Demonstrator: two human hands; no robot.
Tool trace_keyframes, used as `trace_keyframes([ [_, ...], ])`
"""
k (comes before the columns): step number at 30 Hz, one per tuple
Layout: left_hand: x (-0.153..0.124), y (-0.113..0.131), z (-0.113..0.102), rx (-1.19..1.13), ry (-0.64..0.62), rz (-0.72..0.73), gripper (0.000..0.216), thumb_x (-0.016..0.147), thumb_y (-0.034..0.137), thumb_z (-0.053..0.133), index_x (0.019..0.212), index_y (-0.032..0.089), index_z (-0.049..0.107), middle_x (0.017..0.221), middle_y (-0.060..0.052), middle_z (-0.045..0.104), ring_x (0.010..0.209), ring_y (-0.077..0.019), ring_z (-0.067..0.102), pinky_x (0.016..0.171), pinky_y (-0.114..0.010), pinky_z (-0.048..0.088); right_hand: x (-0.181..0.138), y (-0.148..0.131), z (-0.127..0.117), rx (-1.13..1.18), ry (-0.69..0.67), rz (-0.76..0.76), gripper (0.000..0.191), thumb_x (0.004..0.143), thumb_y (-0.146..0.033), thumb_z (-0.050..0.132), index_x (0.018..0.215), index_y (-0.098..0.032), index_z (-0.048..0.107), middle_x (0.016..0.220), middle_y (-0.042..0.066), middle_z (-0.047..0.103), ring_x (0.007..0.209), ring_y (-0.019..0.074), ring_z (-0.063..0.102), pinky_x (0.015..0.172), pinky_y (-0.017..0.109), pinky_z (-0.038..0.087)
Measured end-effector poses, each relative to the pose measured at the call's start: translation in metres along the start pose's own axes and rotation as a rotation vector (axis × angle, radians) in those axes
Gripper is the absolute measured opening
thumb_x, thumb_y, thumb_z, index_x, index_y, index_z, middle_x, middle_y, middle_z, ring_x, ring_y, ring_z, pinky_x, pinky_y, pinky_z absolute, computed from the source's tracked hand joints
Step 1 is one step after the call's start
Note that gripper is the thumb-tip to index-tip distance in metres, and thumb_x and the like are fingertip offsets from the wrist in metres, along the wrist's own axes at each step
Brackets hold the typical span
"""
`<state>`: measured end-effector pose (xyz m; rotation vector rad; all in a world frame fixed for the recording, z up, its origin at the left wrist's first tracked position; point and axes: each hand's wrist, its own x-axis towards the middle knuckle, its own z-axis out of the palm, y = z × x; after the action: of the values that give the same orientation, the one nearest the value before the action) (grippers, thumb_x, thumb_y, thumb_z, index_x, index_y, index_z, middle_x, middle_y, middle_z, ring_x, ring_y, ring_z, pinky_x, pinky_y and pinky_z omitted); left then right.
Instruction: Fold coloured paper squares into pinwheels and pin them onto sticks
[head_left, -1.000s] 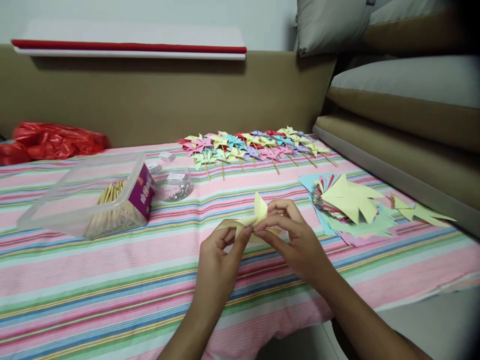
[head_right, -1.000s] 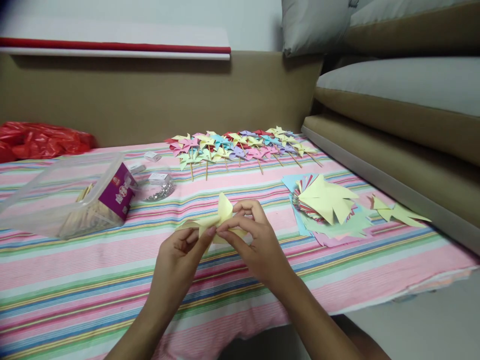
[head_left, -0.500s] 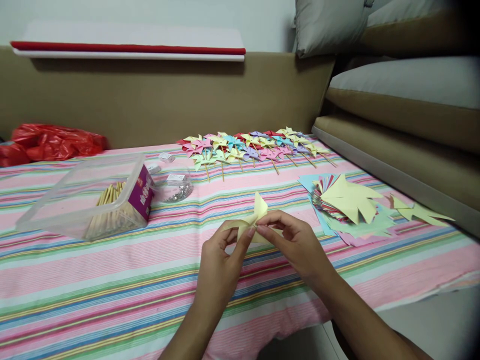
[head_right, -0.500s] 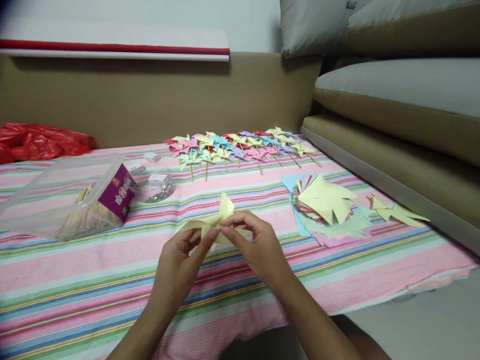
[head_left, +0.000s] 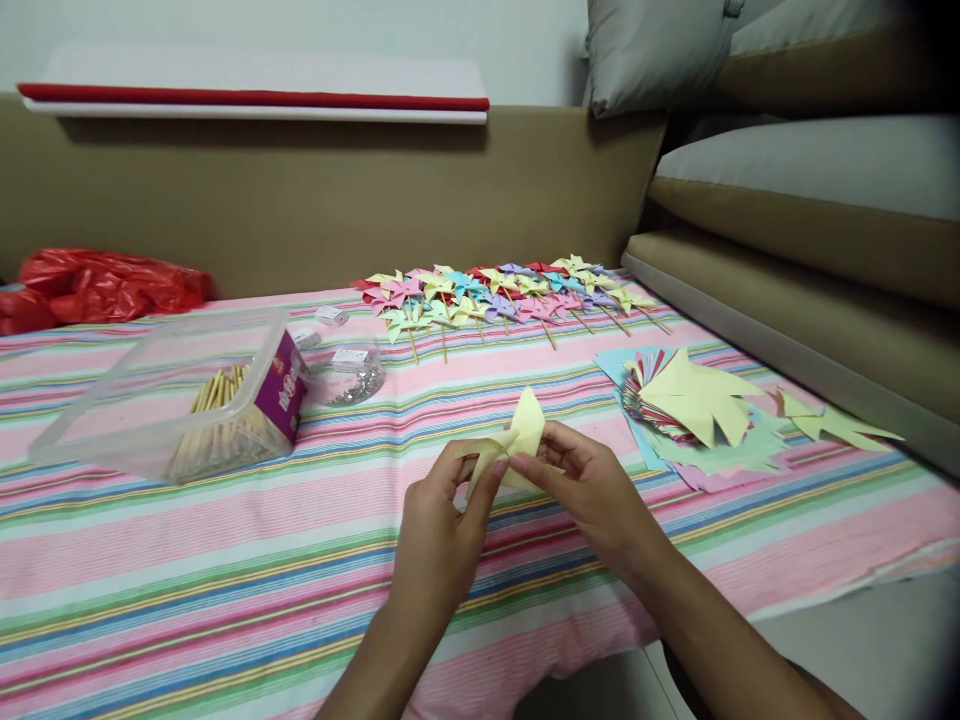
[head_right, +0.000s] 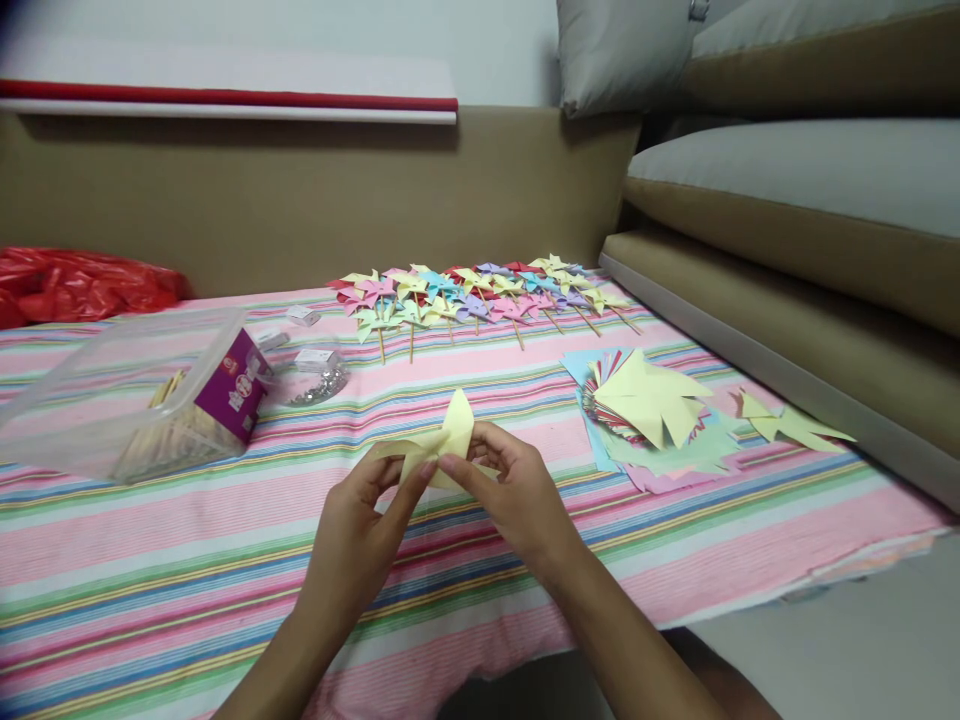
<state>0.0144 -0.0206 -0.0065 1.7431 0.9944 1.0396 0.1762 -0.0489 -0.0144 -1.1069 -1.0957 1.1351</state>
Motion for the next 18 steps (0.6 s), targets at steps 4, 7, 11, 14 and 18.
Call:
trace_keyframes([
  [4, 0.0001, -0.0027, -0.0001, 0.031, 0.008, 0.025, 0.014, 0.096, 0.034, 0.059, 0.098, 0.023, 0.067, 0.086, -0.001, 0.071, 0.081, -0.0177, 0.067, 0.066, -0.024, 0.047, -0.0009, 0.0006, 0.0005, 0.022, 0.001, 0.031, 0.026, 0.084, -0.041, 0.075, 0.104, -0.024, 0.072, 0.1, 0.003, 0.074, 0.097, 0.0216, 0.068, 0.086, 0.034, 0.052],
  [7, 0.0005, -0.0042, 0.0002, 0.041, 0.008, 0.034, 0.014, 0.096, 0.033, 0.06, 0.101, 0.024, 0.068, 0.087, -0.001, 0.072, 0.082, -0.0182, 0.069, 0.068, -0.024, 0.048, -0.0005, 0.0017, 0.0011, 0.031, 0.017, 0.047, 0.028, 0.083, -0.043, 0.076, 0.102, -0.023, 0.072, 0.095, 0.003, 0.073, 0.091, 0.0209, 0.068, 0.082, 0.033, 0.052],
  [11, 0.0004, -0.004, -0.001, 0.084, -0.014, 0.039, 0.015, 0.097, 0.033, 0.057, 0.106, 0.025, 0.067, 0.089, -0.001, 0.074, 0.082, -0.0178, 0.069, 0.068, -0.024, 0.048, 0.0001, 0.0022, 0.0027, 0.059, 0.01, 0.058, 0.026, 0.083, -0.043, 0.076, 0.1, -0.023, 0.07, 0.092, 0.002, 0.072, 0.089, 0.0198, 0.066, 0.079, 0.032, 0.051],
  [14, 0.0, -0.0037, -0.0023, 0.11, -0.021, 0.056, 0.015, 0.098, 0.032, 0.055, 0.107, 0.026, 0.066, 0.095, -0.002, 0.075, 0.085, -0.0178, 0.07, 0.067, -0.024, 0.048, 0.0007, 0.0026, 0.0045, 0.082, 0.009, 0.048, 0.024, 0.084, -0.042, 0.075, 0.097, -0.023, 0.069, 0.091, 0.001, 0.071, 0.089, 0.0194, 0.065, 0.08, 0.031, 0.05],
  [18, -0.0002, -0.0044, -0.0032, 0.143, -0.014, 0.09, 0.016, 0.099, 0.031, 0.053, 0.108, 0.026, 0.066, 0.102, -0.003, 0.075, 0.087, -0.0182, 0.071, 0.064, -0.024, 0.048, 0.001, 0.0045, 0.006, 0.079, 0.031, 0.048, 0.026, 0.083, -0.044, 0.076, 0.096, -0.023, 0.069, 0.087, 0.001, 0.07, 0.085, 0.0195, 0.064, 0.077, 0.032, 0.05],
])
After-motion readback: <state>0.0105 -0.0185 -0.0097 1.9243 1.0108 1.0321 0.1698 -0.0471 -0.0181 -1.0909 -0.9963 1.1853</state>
